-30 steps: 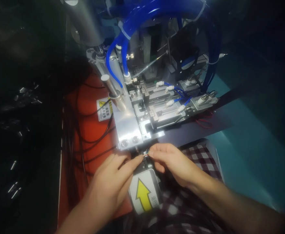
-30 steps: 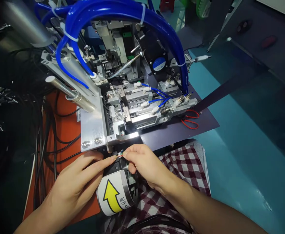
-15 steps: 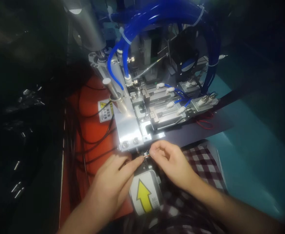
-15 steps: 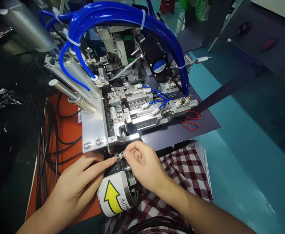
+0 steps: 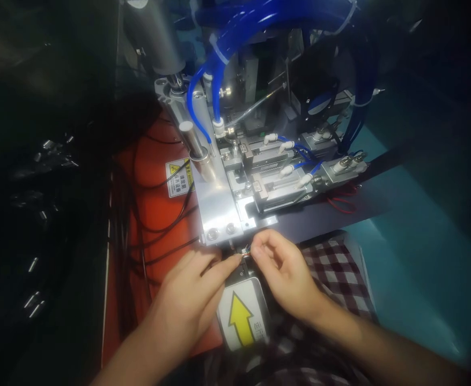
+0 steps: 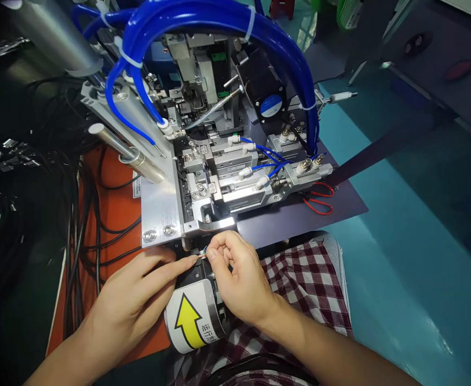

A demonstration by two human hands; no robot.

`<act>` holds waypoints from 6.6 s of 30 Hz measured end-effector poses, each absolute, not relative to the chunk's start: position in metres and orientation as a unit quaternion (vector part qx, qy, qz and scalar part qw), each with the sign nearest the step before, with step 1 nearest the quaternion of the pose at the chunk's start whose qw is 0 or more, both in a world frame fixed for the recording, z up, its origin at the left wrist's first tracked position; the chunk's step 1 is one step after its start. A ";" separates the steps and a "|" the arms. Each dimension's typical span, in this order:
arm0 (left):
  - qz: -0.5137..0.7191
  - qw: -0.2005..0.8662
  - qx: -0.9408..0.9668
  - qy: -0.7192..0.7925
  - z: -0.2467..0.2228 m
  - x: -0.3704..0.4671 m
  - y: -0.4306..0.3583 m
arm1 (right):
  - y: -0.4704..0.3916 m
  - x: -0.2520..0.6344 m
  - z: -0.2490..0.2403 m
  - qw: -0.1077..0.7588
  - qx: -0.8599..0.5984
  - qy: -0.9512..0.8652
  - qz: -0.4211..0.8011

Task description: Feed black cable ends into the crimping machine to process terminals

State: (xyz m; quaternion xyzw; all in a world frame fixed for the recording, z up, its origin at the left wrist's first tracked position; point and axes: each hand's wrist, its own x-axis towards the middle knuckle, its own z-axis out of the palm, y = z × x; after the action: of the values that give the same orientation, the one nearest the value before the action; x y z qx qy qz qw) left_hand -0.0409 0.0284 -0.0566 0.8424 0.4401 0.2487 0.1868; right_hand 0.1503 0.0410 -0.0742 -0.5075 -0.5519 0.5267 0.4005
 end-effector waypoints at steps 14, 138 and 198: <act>0.254 0.187 0.842 0.439 -0.057 -0.040 0.028 | 0.046 0.158 -0.064 0.361 -0.520 -0.629 0.452; 0.244 0.184 0.844 0.440 -0.057 -0.043 0.028 | 0.047 0.145 -0.060 0.388 -0.526 -0.479 0.586; 0.246 0.179 0.842 0.445 -0.055 -0.042 0.029 | 0.054 0.152 -0.072 0.335 -0.518 -0.222 0.755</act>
State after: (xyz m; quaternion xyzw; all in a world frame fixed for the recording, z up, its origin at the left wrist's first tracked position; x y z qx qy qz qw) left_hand -0.0417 0.0290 -0.0552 0.8423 0.4448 0.2463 0.1790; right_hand 0.1520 0.0541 -0.0721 -0.5184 -0.2221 0.7550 0.3346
